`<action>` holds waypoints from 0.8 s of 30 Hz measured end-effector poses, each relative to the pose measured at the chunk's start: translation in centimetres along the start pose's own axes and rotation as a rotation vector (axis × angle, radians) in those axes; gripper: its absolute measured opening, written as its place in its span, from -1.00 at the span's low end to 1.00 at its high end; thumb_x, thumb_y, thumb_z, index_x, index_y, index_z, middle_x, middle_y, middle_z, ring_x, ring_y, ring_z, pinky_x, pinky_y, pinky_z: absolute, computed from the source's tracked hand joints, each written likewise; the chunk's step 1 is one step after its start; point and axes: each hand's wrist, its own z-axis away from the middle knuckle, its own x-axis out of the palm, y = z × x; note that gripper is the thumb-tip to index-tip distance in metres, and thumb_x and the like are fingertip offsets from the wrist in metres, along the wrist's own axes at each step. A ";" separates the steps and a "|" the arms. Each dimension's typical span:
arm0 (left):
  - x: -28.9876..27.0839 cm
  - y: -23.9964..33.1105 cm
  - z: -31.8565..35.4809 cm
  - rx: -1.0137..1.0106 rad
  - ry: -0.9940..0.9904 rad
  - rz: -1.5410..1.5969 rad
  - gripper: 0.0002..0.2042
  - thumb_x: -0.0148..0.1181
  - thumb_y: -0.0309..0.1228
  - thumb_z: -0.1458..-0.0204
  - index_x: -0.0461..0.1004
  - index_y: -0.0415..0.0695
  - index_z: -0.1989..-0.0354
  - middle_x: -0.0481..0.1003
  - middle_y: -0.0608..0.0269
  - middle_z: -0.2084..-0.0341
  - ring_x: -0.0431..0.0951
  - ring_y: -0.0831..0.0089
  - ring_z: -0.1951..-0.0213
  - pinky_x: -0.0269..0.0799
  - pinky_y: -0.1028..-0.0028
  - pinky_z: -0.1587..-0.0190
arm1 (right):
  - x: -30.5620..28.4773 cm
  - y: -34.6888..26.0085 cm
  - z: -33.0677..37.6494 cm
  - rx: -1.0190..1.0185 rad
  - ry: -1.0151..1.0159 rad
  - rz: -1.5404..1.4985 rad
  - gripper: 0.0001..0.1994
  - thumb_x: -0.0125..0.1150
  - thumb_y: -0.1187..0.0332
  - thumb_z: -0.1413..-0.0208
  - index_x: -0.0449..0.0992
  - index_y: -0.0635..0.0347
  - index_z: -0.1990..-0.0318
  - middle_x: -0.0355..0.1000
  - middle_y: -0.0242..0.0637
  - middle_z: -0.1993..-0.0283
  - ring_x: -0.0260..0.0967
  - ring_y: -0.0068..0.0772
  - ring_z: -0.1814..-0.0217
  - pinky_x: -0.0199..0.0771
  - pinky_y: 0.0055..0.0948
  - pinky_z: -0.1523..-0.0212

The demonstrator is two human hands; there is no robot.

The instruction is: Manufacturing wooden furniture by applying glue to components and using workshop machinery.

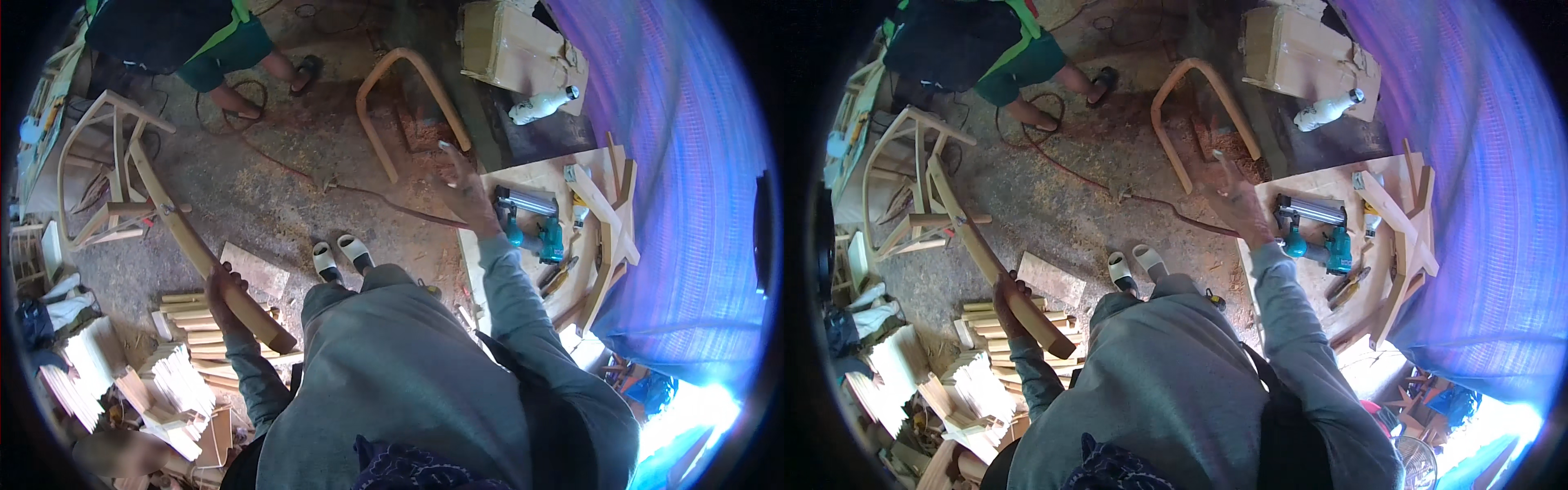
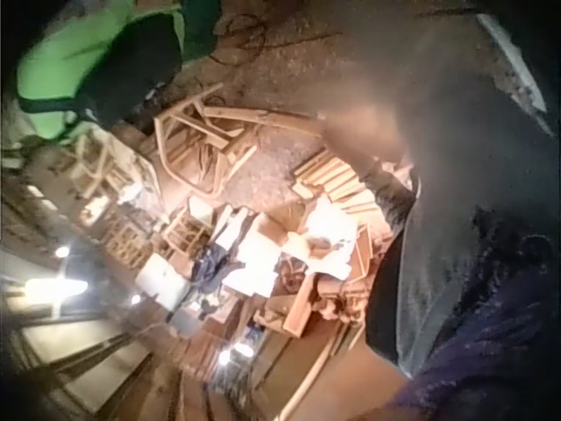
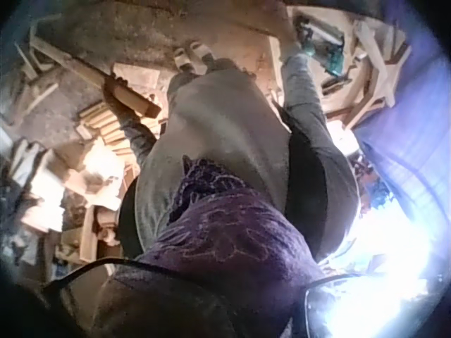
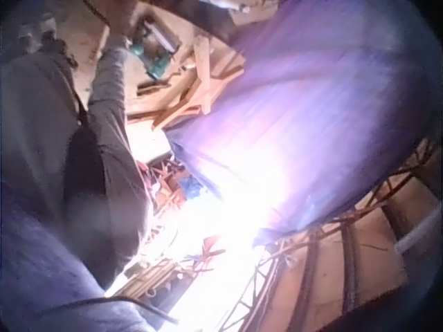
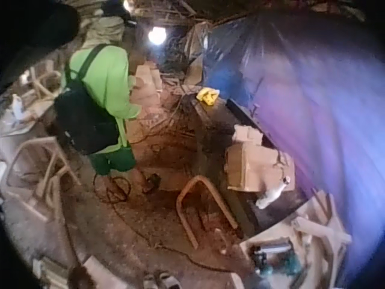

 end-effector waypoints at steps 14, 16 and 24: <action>-4.6 -1.1 -2.2 -0.054 0.012 -0.094 -0.63 0.22 -0.17 -0.17 0.38 -0.16 0.00 0.53 0.21 0.25 0.53 0.45 0.42 0.53 0.45 0.41 | -3.6 1.7 4.8 -0.201 -0.067 1.572 -0.24 0.07 -0.19 -0.18 0.30 0.29 -0.32 0.12 -0.07 -0.45 -0.02 0.05 -0.51 -0.16 0.49 -0.38; -5.2 -0.9 -2.4 -0.064 -0.035 -0.072 -0.62 0.22 -0.18 -0.18 0.36 -0.15 -0.03 0.53 0.20 0.25 0.53 0.45 0.41 0.53 0.44 0.43 | -4.1 1.4 4.7 -0.251 -0.174 1.659 -0.28 0.07 -0.16 -0.20 0.33 0.25 -0.31 0.12 -0.08 -0.45 0.00 0.04 -0.50 -0.11 0.47 -0.37; -3.2 0.2 -0.3 -0.016 0.007 -0.089 -0.74 0.19 -0.33 -0.20 0.32 -0.08 0.01 0.51 0.21 0.31 0.51 0.45 0.47 0.53 0.45 0.49 | -6.3 1.9 2.2 -0.231 -0.097 0.879 -0.43 0.25 -0.13 -0.17 0.53 0.10 -0.16 0.38 0.01 -0.15 0.33 -0.06 -0.26 0.41 -0.08 -0.09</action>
